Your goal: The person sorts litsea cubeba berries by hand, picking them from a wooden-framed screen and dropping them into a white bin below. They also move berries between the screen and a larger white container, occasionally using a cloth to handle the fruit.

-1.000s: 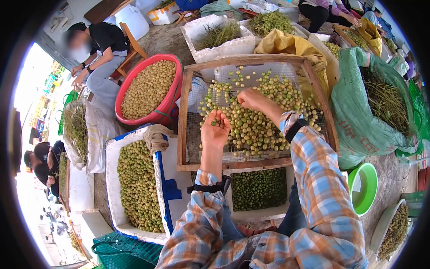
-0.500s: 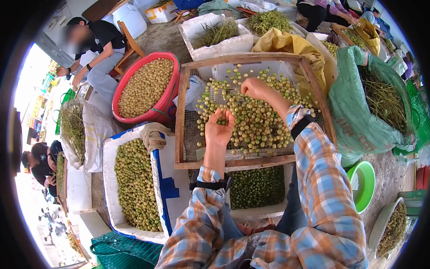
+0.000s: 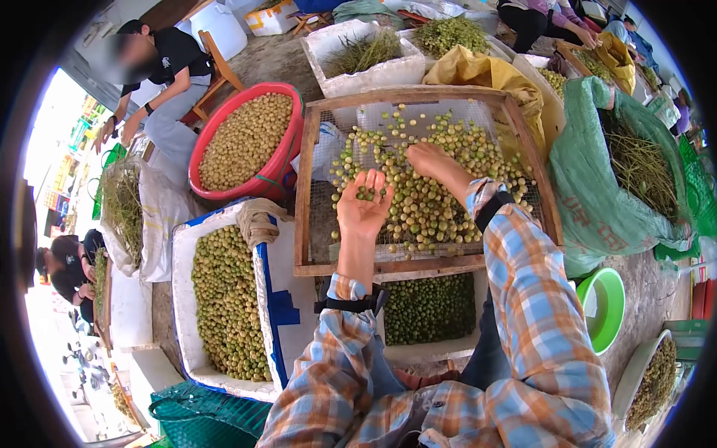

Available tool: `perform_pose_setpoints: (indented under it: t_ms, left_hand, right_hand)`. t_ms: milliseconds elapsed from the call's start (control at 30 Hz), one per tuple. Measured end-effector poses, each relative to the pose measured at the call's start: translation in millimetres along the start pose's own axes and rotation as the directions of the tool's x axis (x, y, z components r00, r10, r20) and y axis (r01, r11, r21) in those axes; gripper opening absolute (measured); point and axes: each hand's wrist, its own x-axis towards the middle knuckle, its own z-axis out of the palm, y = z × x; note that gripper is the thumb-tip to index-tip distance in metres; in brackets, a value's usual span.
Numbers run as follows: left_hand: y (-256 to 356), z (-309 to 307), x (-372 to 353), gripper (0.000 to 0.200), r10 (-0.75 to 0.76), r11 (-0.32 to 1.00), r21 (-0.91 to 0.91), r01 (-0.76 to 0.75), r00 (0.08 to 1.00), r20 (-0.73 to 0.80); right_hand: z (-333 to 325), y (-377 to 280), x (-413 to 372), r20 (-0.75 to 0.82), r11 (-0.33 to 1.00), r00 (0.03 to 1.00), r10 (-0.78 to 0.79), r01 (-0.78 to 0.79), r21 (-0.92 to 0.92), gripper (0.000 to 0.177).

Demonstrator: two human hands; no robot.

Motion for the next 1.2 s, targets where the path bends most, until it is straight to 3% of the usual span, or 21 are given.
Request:
perform_pose_setpoints:
  t_ms: [33, 167, 267, 333, 367, 400, 433, 533, 567, 600, 667, 700, 867, 933, 967, 1067, 1100, 1133, 1200]
  left_hand:
    - [0, 3, -3, 0.016, 0.004, 1.0, 0.03, -0.002, 0.997, -0.073]
    - [6, -4, 0, 0.01, 0.0, 1.0, 0.022, 0.0, 1.0, -0.013]
    - [9, 3, -10, 0.01, 0.032, 0.998, 0.061, -0.026, 0.995, -0.1]
    - [8, -8, -6, 0.01, 0.008, 0.998, 0.07, -0.003, 0.997, -0.072]
    - [6, -11, -5, 0.009, -0.02, 0.997, 0.068, 0.023, 0.998, -0.054]
    - [3, -15, -4, 0.009, -0.046, 0.997, 0.065, 0.049, 0.998, -0.037]
    - [1, -16, -3, 0.008, -0.076, 0.995, 0.056, 0.078, 0.997, -0.032]
    - [-9, -7, -6, 0.009, -0.08, 0.996, 0.02, 0.083, 0.99, -0.112]
    - [-10, -6, -6, 0.01, -0.073, 0.997, -0.012, 0.072, 0.992, -0.102]
    - [-11, -4, -6, 0.01, -0.073, 0.997, -0.013, 0.072, 0.993, -0.097]
    - [-8, 0, -10, 0.009, -0.081, 0.996, -0.031, 0.079, 0.995, -0.053]
    - [-7, 2, -11, 0.01, -0.071, 0.997, -0.026, 0.07, 0.995, -0.071]
    - [-2, 4, -13, 0.009, -0.065, 0.998, -0.002, 0.065, 0.998, -0.028]
    - [-4, 4, -14, 0.008, -0.079, 0.997, -0.004, 0.079, 0.992, -0.093]
    - [-5, 5, -15, 0.008, -0.083, 0.997, -0.004, 0.083, 0.992, -0.095]
    - [-10, 2, -16, 0.008, -0.102, 0.994, 0.024, 0.104, 0.993, -0.065]
    - [-10, 0, -15, 0.009, -0.113, 0.993, 0.015, 0.113, 0.992, -0.053]
    - [-10, 1, -15, 0.009, -0.122, 0.993, 0.003, 0.122, 0.992, -0.04]
    - [-10, 3, -17, 0.011, -0.111, 0.994, 0.009, 0.111, 0.994, -0.019]
  right_hand:
    - [0, 0, -1, -0.016, 0.998, 1.0, 0.023, -0.022, 0.064, 0.014]
    - [24, 6, 15, -0.147, 0.992, 0.983, 0.108, -0.117, -0.054, 0.012]
    - [19, 10, 20, -0.052, 0.979, 0.979, 0.198, -0.195, 0.053, 0.014]
    - [7, 6, 9, -0.123, 0.984, 0.976, 0.178, -0.174, 0.041, 0.017]
    - [-7, 1, -2, -0.014, 0.927, 0.991, 0.131, -0.117, 0.356, 0.018]
    - [-21, -8, -14, 0.075, 0.766, 0.996, 0.048, -0.085, 0.637, 0.018]
    - [-23, -13, -22, 0.165, 0.627, 0.984, -0.065, -0.089, 0.774, 0.019]
    - [-18, -12, -32, 0.084, 0.604, 0.984, -0.16, 0.03, 0.796, 0.018]
    - [-19, -8, -37, -0.053, 0.804, 0.985, -0.164, 0.165, 0.571, 0.019]
    - [-11, 0, -39, -0.057, 0.806, 0.985, -0.162, 0.165, 0.568, 0.019]
    - [19, 18, -36, -0.047, 0.956, 0.986, -0.158, 0.165, 0.242, 0.024]
    - [22, 20, -39, -0.086, 0.949, 0.973, -0.215, 0.229, 0.218, 0.025]
    - [26, 29, -36, -0.136, 0.957, 0.969, -0.205, 0.227, 0.178, 0.014]
    - [17, 29, -39, -0.267, 0.872, 0.956, -0.125, 0.234, 0.43, 0.014]
    - [12, 30, -43, -0.331, 0.852, 0.941, -0.074, 0.232, 0.469, 0.013]
    - [0, 38, -59, -0.224, 0.813, 0.974, 0.046, 0.093, 0.575, 0.013]
    - [1, 40, -64, -0.127, 0.822, 0.992, 0.015, 0.06, 0.566, 0.013]
    - [10, 44, -68, -0.128, 0.824, 0.992, 0.019, 0.057, 0.564, 0.013]
    - [24, 40, -80, -0.154, 0.888, 0.979, -0.137, 0.19, 0.42, 0.014]
